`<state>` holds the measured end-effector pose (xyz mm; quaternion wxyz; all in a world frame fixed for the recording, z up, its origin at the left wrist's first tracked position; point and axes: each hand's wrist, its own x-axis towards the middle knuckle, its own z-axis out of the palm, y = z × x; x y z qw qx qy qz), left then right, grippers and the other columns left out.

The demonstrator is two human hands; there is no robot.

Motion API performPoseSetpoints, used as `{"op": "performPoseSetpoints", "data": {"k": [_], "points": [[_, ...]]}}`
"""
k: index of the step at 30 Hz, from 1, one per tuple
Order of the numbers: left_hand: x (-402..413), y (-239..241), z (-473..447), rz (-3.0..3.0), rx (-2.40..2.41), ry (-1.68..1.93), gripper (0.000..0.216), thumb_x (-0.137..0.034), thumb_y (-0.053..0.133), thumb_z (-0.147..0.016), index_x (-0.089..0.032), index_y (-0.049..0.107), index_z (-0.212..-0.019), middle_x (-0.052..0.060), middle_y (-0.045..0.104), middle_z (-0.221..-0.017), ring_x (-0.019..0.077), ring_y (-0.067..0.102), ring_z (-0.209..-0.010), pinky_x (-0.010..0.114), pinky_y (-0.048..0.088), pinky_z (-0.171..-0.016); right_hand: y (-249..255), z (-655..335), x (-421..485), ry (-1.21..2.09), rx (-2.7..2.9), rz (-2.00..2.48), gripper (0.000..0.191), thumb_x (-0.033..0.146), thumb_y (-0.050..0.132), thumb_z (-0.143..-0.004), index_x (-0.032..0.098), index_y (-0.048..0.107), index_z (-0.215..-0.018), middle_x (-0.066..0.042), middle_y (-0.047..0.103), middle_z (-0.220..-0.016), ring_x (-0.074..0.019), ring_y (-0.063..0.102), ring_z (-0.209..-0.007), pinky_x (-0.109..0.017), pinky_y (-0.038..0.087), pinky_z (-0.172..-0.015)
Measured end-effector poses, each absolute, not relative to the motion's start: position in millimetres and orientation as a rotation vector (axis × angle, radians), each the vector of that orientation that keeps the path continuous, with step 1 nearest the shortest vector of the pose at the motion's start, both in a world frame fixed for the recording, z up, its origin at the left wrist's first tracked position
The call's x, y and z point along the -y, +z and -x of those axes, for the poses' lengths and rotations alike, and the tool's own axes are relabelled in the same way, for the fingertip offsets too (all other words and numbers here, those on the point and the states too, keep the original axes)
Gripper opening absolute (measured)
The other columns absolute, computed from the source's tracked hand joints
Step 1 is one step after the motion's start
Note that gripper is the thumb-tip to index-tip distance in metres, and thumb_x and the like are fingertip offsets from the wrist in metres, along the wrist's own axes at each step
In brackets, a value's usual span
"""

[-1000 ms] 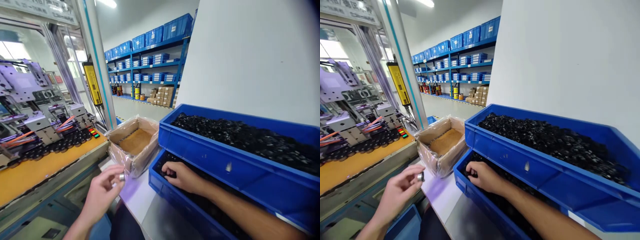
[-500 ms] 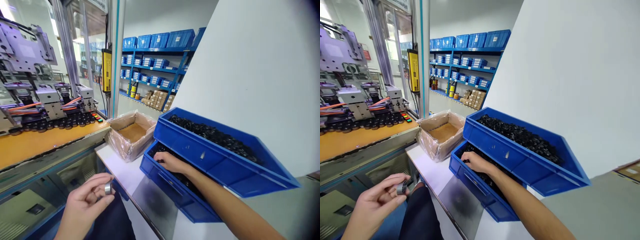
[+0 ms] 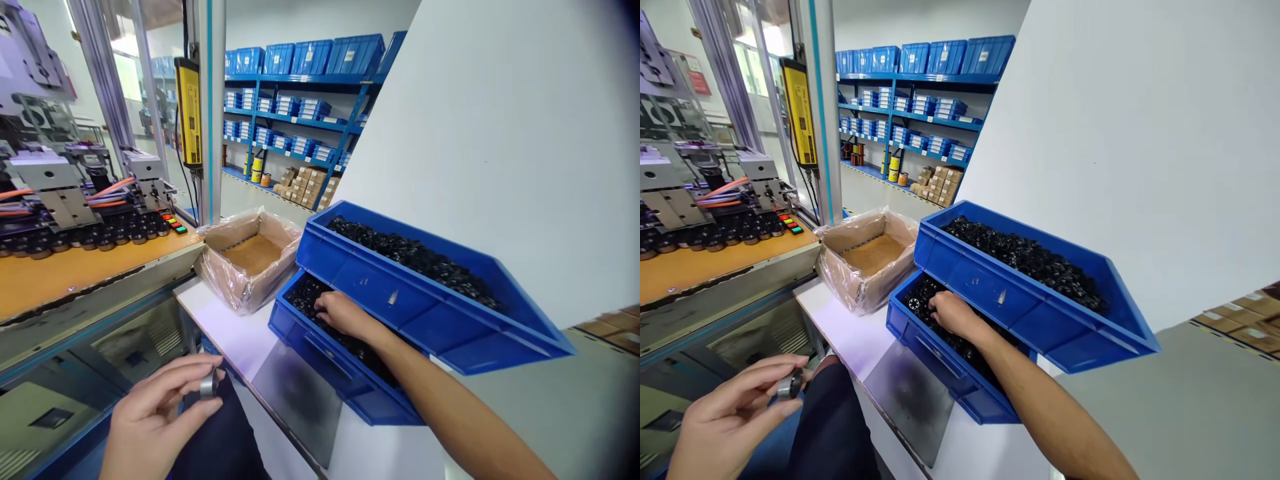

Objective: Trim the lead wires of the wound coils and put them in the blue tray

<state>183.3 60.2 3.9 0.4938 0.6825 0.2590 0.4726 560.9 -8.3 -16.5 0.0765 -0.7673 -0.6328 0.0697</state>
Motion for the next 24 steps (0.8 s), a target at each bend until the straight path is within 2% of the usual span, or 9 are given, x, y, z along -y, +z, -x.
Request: {"op": "performPoseSetpoints", "data": {"k": [4,6,11,13,17,21,24], "points": [[-63,1,-186,-1.475,-0.633,1.089,0.014,-0.019,0.080,-0.071,-0.029,0.079,-0.083,0.003,0.078,-0.107,0.0185,0.078,-0.081,0.019,0.061,-0.074,-7,-561,9,0.130,1.839,2.210,0.011,0.022,0.063,-0.094,0.014,0.070,-0.097,-0.007,0.070,-0.099,-0.0189,0.067,-0.091,-0.038,0.056,-0.087],[-67,-1,-185,-1.532,-0.573,1.062,0.015,-0.017,0.080,-0.071,-0.028,0.078,-0.081,0.003,0.078,-0.106,0.0195,0.079,-0.082,0.018,0.061,-0.072,6,-552,8,0.034,1.780,2.121,0.013,0.014,0.061,-0.091,0.014,0.074,-0.092,-0.010,0.070,-0.093,-0.0202,0.067,-0.089,-0.038,0.055,-0.087],[-80,-7,-185,-1.731,-0.574,1.055,0.033,-0.014,0.081,-0.071,-0.033,0.077,-0.099,0.000,0.081,-0.099,0.0174,0.078,-0.090,0.015,0.057,-0.082,41,-486,7,-0.049,1.788,1.776,0.016,0.023,0.062,-0.094,0.017,0.074,-0.103,-0.007,0.070,-0.092,-0.0163,0.067,-0.086,-0.030,0.056,-0.080],[-81,-8,-188,-1.726,-0.565,1.033,0.031,-0.016,0.082,-0.071,-0.032,0.078,-0.096,0.000,0.081,-0.099,0.0183,0.078,-0.090,0.016,0.058,-0.083,46,-453,6,0.018,1.873,1.456,0.012,0.023,0.066,-0.092,0.015,0.072,-0.100,-0.006,0.071,-0.088,-0.0136,0.066,-0.080,-0.025,0.057,-0.075],[-71,-7,-200,-1.555,-0.627,0.927,0.025,-0.022,0.085,-0.068,-0.030,0.080,-0.092,0.003,0.081,-0.105,0.0201,0.079,-0.084,0.020,0.061,-0.078,34,-409,5,0.140,1.855,1.006,0.012,0.016,0.062,-0.094,0.010,0.072,-0.099,-0.012,0.070,-0.095,-0.0130,0.068,-0.086,-0.022,0.058,-0.077],[-52,1,-216,-1.189,-0.758,0.833,0.033,-0.036,0.092,-0.057,-0.028,0.080,-0.087,0.001,0.083,-0.086,0.0180,0.078,-0.079,0.018,0.061,-0.077,21,-401,8,0.282,1.734,0.938,0.016,0.024,0.065,-0.094,0.010,0.072,-0.096,-0.009,0.067,-0.090,-0.0107,0.066,-0.078,-0.020,0.057,-0.072],[-44,8,-225,-1.071,-0.760,0.816,0.039,-0.039,0.095,-0.050,-0.026,0.080,-0.084,0.000,0.081,-0.073,0.0157,0.077,-0.070,0.016,0.060,-0.071,20,-402,9,0.317,1.683,0.938,0.016,0.026,0.066,-0.093,0.011,0.070,-0.095,-0.007,0.069,-0.085,-0.0117,0.067,-0.081,-0.022,0.058,-0.076]]}}
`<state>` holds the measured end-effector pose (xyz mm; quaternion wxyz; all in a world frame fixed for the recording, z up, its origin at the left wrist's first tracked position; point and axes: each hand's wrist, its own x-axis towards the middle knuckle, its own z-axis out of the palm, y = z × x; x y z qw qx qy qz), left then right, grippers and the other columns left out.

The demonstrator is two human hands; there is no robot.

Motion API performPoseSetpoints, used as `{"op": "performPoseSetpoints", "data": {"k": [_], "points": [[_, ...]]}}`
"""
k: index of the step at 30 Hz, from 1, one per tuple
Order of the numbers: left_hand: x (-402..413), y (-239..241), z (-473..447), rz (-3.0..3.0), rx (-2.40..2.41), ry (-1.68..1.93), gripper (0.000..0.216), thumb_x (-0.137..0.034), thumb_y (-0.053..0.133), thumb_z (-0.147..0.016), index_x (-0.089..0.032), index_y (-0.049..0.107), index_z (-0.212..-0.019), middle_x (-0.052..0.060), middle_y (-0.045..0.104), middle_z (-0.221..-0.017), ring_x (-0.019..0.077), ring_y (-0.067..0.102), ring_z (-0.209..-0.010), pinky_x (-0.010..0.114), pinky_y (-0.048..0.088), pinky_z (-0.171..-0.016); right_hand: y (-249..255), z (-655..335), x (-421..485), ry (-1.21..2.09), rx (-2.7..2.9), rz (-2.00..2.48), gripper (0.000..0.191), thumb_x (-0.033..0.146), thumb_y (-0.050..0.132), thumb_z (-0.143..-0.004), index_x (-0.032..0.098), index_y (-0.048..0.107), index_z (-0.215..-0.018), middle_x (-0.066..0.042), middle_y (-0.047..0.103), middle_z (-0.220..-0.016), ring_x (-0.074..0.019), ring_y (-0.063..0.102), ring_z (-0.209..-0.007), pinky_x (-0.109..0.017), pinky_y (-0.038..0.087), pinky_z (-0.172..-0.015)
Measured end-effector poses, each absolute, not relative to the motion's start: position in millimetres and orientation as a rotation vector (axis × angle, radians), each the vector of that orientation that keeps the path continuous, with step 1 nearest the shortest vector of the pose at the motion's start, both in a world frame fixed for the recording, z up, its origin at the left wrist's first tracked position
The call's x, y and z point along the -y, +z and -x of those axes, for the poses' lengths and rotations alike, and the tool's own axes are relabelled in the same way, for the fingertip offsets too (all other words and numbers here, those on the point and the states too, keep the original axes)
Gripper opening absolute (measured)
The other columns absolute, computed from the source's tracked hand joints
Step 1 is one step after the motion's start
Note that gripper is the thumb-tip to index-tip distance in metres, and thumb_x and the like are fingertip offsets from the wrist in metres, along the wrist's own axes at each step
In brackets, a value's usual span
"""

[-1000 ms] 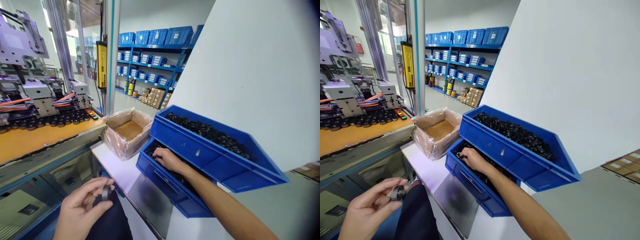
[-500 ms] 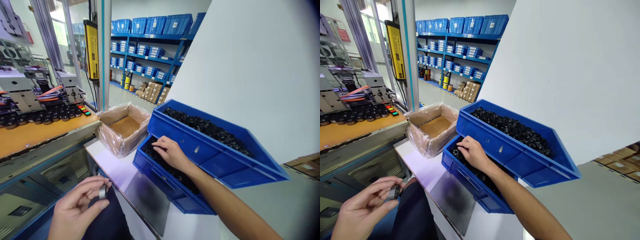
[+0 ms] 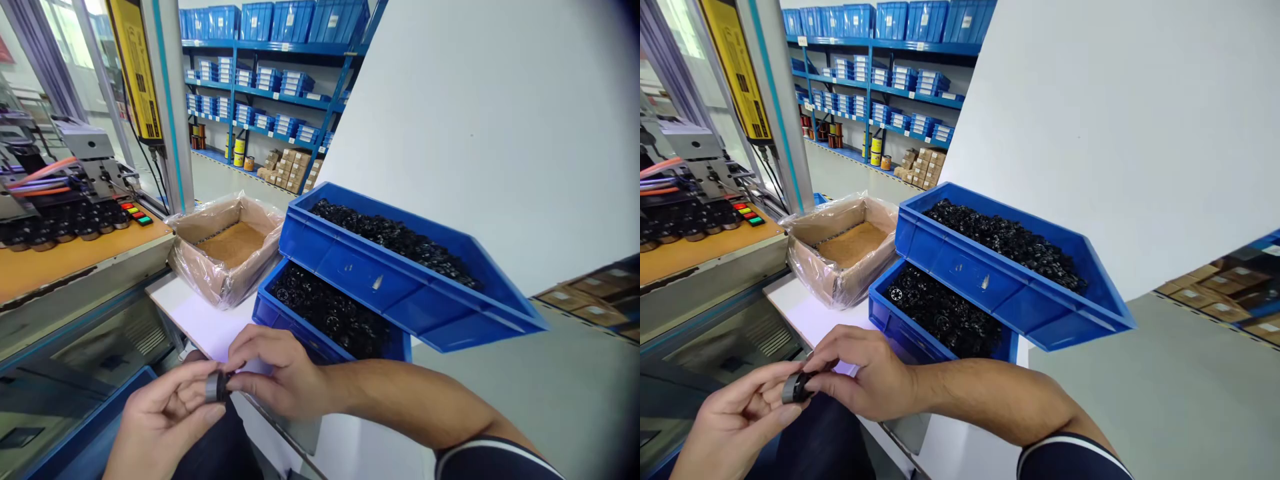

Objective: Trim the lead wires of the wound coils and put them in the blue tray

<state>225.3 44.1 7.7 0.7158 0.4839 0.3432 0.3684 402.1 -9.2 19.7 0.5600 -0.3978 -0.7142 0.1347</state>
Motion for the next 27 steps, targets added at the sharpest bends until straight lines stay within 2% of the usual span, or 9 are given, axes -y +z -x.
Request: {"op": "performPoseSetpoints", "data": {"k": [3,9,12,15,22,27], "points": [[-42,11,-230,-1.058,-0.752,0.795,0.039,-0.037,0.095,-0.050,-0.025,0.080,-0.085,-0.001,0.080,-0.071,0.0150,0.076,-0.068,0.015,0.060,-0.068,18,-402,9,0.318,1.672,0.955,0.017,0.028,0.066,-0.094,0.011,0.069,-0.091,-0.008,0.066,-0.088,-0.0122,0.065,-0.081,-0.024,0.058,-0.077],[-39,7,-229,-1.111,-0.759,0.795,0.037,-0.036,0.093,-0.053,-0.022,0.079,-0.085,0.001,0.080,-0.072,0.0185,0.077,-0.069,0.022,0.063,-0.070,11,-402,8,0.245,1.741,0.983,0.016,0.027,0.061,-0.096,0.013,0.067,-0.096,-0.008,0.064,-0.093,-0.0120,0.065,-0.085,-0.024,0.057,-0.079],[-38,5,-225,-1.157,-0.761,0.868,0.037,-0.036,0.093,-0.056,-0.023,0.078,-0.087,0.002,0.081,-0.077,0.0186,0.077,-0.071,0.022,0.063,-0.071,12,-402,8,0.151,1.795,0.893,0.014,0.020,0.060,-0.094,0.011,0.065,-0.104,-0.010,0.064,-0.097,-0.0127,0.065,-0.087,-0.024,0.058,-0.079],[-38,3,-221,-1.208,-0.783,0.921,0.038,-0.037,0.093,-0.056,-0.025,0.078,-0.089,0.000,0.082,-0.080,0.0176,0.078,-0.075,0.020,0.062,-0.075,14,-401,8,0.035,1.874,0.834,0.023,0.018,0.058,-0.091,0.010,0.061,-0.113,-0.013,0.065,-0.104,-0.0148,0.066,-0.094,-0.026,0.060,-0.082],[-35,7,-220,-1.219,-0.797,0.945,0.038,-0.039,0.094,-0.051,-0.027,0.080,-0.084,-0.001,0.081,-0.078,0.0180,0.078,-0.074,0.020,0.062,-0.073,17,-402,6,-0.245,1.940,0.849,0.012,0.020,0.059,-0.095,0.013,0.065,-0.104,-0.010,0.069,-0.098,-0.0142,0.066,-0.092,-0.023,0.060,-0.079],[-34,15,-223,-1.089,-0.756,0.859,0.037,-0.043,0.095,-0.049,-0.031,0.081,-0.081,-0.003,0.081,-0.072,0.0166,0.077,-0.070,0.019,0.061,-0.072,16,-403,8,-0.310,1.937,0.815,0.019,0.025,0.056,-0.098,0.009,0.063,-0.106,-0.012,0.069,-0.097,-0.0143,0.067,-0.091,-0.026,0.060,-0.083]]}}
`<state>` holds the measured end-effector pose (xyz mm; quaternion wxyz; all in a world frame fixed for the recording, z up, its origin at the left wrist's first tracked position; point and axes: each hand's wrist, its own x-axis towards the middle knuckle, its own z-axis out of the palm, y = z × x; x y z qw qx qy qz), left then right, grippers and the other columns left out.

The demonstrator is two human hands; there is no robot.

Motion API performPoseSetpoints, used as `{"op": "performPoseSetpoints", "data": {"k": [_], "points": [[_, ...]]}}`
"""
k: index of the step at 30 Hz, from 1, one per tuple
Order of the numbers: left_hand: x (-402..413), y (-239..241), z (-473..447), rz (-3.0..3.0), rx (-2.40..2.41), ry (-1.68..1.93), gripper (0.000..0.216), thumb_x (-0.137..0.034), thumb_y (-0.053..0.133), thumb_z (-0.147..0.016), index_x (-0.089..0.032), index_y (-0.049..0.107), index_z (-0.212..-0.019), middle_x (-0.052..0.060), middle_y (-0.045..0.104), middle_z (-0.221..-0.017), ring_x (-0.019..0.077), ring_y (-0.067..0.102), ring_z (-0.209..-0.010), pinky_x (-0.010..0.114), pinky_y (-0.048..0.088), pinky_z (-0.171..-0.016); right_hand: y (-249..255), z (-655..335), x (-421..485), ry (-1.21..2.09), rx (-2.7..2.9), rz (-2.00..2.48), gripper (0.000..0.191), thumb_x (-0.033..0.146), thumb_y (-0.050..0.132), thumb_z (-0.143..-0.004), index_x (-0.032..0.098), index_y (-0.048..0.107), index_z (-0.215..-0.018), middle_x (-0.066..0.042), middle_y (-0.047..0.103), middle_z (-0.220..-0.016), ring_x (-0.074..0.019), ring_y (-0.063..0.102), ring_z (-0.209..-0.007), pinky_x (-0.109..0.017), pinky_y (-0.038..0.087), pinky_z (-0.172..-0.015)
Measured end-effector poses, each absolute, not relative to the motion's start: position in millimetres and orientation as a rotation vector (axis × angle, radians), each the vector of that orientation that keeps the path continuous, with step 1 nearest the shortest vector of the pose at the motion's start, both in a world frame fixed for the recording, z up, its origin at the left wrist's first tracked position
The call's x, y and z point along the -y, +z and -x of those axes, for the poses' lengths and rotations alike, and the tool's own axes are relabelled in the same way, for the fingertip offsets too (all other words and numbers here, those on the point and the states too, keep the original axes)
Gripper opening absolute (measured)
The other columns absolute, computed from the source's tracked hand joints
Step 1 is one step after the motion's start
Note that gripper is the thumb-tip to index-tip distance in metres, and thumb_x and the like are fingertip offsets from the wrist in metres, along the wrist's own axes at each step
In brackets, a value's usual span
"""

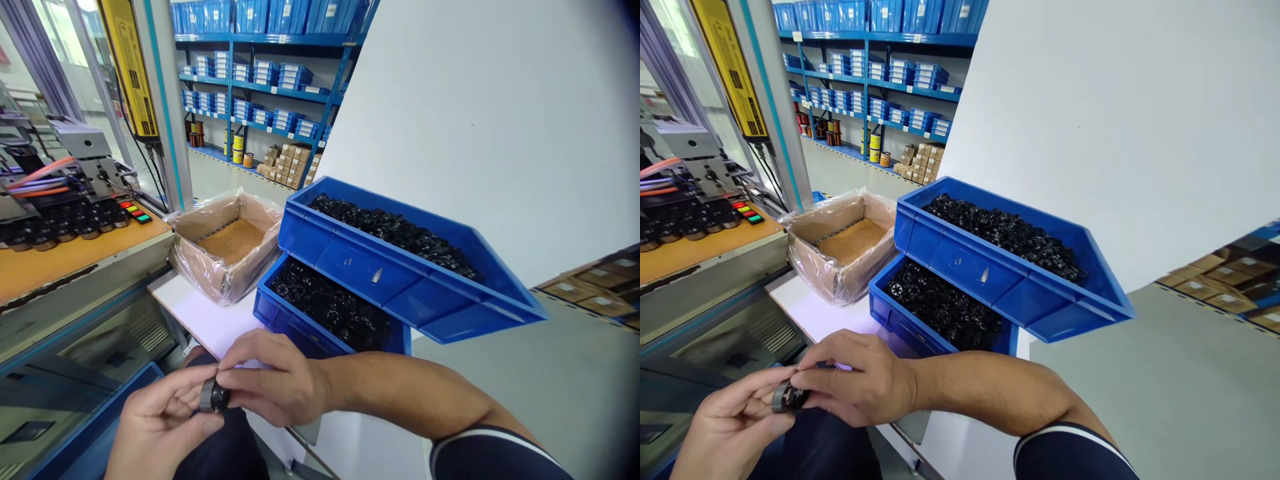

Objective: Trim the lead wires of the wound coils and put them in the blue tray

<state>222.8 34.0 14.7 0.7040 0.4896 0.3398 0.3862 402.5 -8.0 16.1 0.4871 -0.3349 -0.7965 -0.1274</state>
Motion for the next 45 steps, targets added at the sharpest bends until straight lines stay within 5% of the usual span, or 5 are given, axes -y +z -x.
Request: {"op": "performPoseSetpoints", "data": {"k": [14,21,35,41,45], "points": [[-38,8,-217,-1.282,-0.813,0.861,0.041,-0.046,0.092,-0.053,-0.026,0.080,-0.086,-0.001,0.074,-0.057,0.0229,0.078,-0.074,0.026,0.063,-0.073,10,-407,10,-0.303,2.022,0.878,0.029,0.030,0.066,-0.093,0.010,0.060,-0.113,-0.013,0.069,-0.103,-0.0152,0.065,-0.099,-0.027,0.059,-0.089],[-56,1,-205,-1.526,-0.622,0.778,0.035,-0.022,0.088,-0.063,-0.031,0.081,-0.095,-0.001,0.080,-0.068,0.0146,0.074,-0.053,0.013,0.057,-0.053,17,-405,10,-0.349,1.973,0.825,0.023,0.028,0.062,-0.096,0.008,0.062,-0.106,-0.014,0.069,-0.101,-0.0149,0.067,-0.097,-0.025,0.060,-0.087],[-57,1,-207,-1.550,-0.620,0.785,0.041,-0.016,0.088,-0.063,-0.034,0.080,-0.099,-0.004,0.079,-0.066,0.0128,0.075,-0.057,0.010,0.056,-0.055,13,-409,11,-0.343,2.000,0.891,0.021,0.029,0.060,-0.097,0.010,0.063,-0.104,-0.013,0.070,-0.102,-0.0136,0.067,-0.098,-0.025,0.060,-0.088],[-45,5,-216,-1.285,-0.772,0.883,0.035,-0.033,0.092,-0.058,-0.028,0.081,-0.090,-0.002,0.080,-0.072,0.0201,0.079,-0.079,0.022,0.062,-0.078,15,-407,9,-0.399,1.940,0.865,0.016,0.024,0.058,-0.098,0.010,0.064,-0.101,-0.011,0.071,-0.102,-0.0135,0.069,-0.094,-0.023,0.061,-0.085],[-51,2,-213,-1.353,-0.684,0.821,0.033,-0.023,0.090,-0.062,-0.030,0.081,-0.093,-0.002,0.081,-0.074,0.0169,0.079,-0.075,0.015,0.060,-0.071,15,-406,8,-0.422,1.939,0.864,0.017,0.025,0.057,-0.098,0.010,0.064,-0.100,-0.011,0.071,-0.101,-0.0127,0.069,-0.093,-0.022,0.061,-0.085]]}}
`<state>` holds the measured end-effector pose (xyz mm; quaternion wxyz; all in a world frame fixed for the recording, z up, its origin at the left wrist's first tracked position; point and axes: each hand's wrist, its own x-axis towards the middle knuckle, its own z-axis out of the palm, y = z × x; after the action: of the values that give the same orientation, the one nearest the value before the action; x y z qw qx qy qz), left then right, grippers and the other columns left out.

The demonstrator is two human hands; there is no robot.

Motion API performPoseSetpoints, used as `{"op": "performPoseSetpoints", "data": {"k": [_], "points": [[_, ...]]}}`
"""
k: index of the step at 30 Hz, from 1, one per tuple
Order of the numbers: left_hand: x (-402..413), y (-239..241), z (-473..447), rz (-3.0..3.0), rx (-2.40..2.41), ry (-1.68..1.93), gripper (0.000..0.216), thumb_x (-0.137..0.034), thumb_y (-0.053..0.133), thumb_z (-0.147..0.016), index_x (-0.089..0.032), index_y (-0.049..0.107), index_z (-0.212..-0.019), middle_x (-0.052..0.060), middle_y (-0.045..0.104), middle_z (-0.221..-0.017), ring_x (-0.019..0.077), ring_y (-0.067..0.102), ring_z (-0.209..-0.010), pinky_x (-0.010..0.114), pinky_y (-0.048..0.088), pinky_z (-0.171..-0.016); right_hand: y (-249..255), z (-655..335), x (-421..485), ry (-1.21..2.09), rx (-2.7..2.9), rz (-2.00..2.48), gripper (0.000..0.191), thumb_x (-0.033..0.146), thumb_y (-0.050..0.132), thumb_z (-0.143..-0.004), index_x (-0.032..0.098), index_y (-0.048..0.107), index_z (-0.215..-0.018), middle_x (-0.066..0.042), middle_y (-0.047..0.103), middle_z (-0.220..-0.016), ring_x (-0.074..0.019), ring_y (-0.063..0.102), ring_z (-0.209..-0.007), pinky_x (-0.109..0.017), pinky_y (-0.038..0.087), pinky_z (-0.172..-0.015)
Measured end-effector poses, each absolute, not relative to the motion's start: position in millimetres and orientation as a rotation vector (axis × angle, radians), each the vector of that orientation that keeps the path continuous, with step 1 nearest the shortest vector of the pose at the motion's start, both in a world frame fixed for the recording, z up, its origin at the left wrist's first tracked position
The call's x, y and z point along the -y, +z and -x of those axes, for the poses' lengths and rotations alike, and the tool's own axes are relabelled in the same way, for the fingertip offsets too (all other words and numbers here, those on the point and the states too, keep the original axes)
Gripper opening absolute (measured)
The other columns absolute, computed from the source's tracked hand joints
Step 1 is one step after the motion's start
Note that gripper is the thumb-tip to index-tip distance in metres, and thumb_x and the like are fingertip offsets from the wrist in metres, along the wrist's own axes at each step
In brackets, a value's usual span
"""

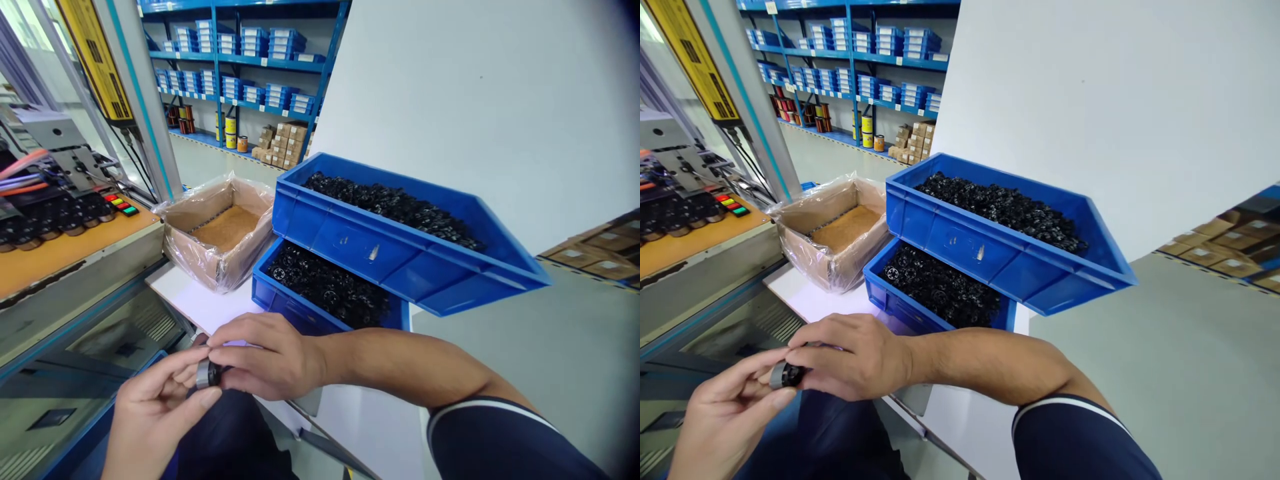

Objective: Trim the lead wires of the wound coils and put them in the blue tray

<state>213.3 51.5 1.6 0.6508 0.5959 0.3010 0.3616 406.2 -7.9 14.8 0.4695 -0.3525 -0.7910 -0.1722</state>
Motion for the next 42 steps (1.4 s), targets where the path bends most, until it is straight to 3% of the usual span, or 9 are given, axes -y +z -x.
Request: {"op": "performPoseSetpoints", "data": {"k": [4,8,13,23,27,30,37,42], "points": [[-63,-3,-209,-1.467,-0.576,0.770,0.037,-0.013,0.085,-0.067,-0.032,0.080,-0.098,-0.002,0.083,-0.082,0.0150,0.078,-0.070,0.013,0.059,-0.068,14,-407,7,-0.426,1.954,0.841,0.020,0.026,0.057,-0.098,0.007,0.063,-0.102,-0.013,0.071,-0.101,-0.0145,0.069,-0.095,-0.025,0.061,-0.086],[-64,-5,-209,-1.464,-0.586,0.789,0.037,-0.014,0.086,-0.065,-0.031,0.081,-0.098,0.000,0.082,-0.078,0.0159,0.078,-0.068,0.014,0.059,-0.065,14,-407,7,-0.400,1.964,0.849,0.018,0.022,0.057,-0.097,0.006,0.063,-0.105,-0.013,0.071,-0.106,-0.0144,0.069,-0.100,-0.025,0.060,-0.088],[-63,-6,-207,-1.448,-0.610,0.777,0.039,-0.016,0.087,-0.065,-0.036,0.080,-0.098,-0.002,0.083,-0.083,0.0155,0.078,-0.070,0.014,0.059,-0.067,15,-409,7,-0.465,1.960,0.812,0.017,0.022,0.062,-0.095,0.007,0.066,-0.099,-0.012,0.070,-0.101,-0.0139,0.068,-0.090,-0.025,0.061,-0.084],[-55,-11,-217,-1.387,-0.561,0.815,0.033,-0.018,0.087,-0.065,-0.033,0.081,-0.093,-0.001,0.082,-0.079,0.0164,0.078,-0.067,0.016,0.060,-0.066,15,-407,6,-0.689,2.003,0.768,0.024,0.025,0.060,-0.096,0.002,0.066,-0.102,-0.006,0.066,-0.079,-0.0140,0.062,-0.069,-0.025,0.057,-0.061],[-49,-13,-220,-1.594,-0.637,1.036,0.041,-0.016,0.087,-0.065,-0.034,0.077,-0.101,-0.005,0.083,-0.091,0.0143,0.078,-0.077,0.011,0.059,-0.068,17,-405,8,-0.634,1.972,0.795,0.019,0.013,0.052,-0.096,0.001,0.066,-0.099,-0.011,0.070,-0.086,-0.0163,0.068,-0.083,-0.026,0.061,-0.074],[-56,-6,-214,-1.912,-0.524,1.134,0.034,-0.017,0.085,-0.069,-0.031,0.077,-0.098,-0.003,0.082,-0.101,0.0155,0.078,-0.087,0.014,0.060,-0.074,19,-405,12,-0.460,1.925,0.795,0.014,0.011,0.054,-0.094,0.003,0.066,-0.095,-0.013,0.071,-0.090,-0.0155,0.068,-0.088,-0.024,0.061,-0.080],[-64,-1,-206,-2.306,-0.314,1.274,0.025,-0.010,0.075,-0.078,-0.023,0.075,-0.099,0.000,0.081,-0.096,0.0127,0.077,-0.081,0.017,0.058,-0.082,16,-395,15,-0.278,1.914,0.830,0.016,0.015,0.056,-0.095,0.002,0.066,-0.096,-0.015,0.072,-0.089,-0.0151,0.068,-0.084,-0.023,0.061,-0.079],[-67,-3,-203,-2.264,-0.444,1.319,0.015,-0.017,0.075,-0.080,-0.024,0.075,-0.093,-0.001,0.082,-0.091,0.0134,0.078,-0.078,0.016,0.058,-0.082,55,-454,6,-0.503,2.145,0.980,0.024,0.028,0.063,-0.094,0.007,0.066,-0.105,-0.013,0.073,-0.100,-0.0192,0.067,-0.098,-0.030,0.058,-0.092]]}}
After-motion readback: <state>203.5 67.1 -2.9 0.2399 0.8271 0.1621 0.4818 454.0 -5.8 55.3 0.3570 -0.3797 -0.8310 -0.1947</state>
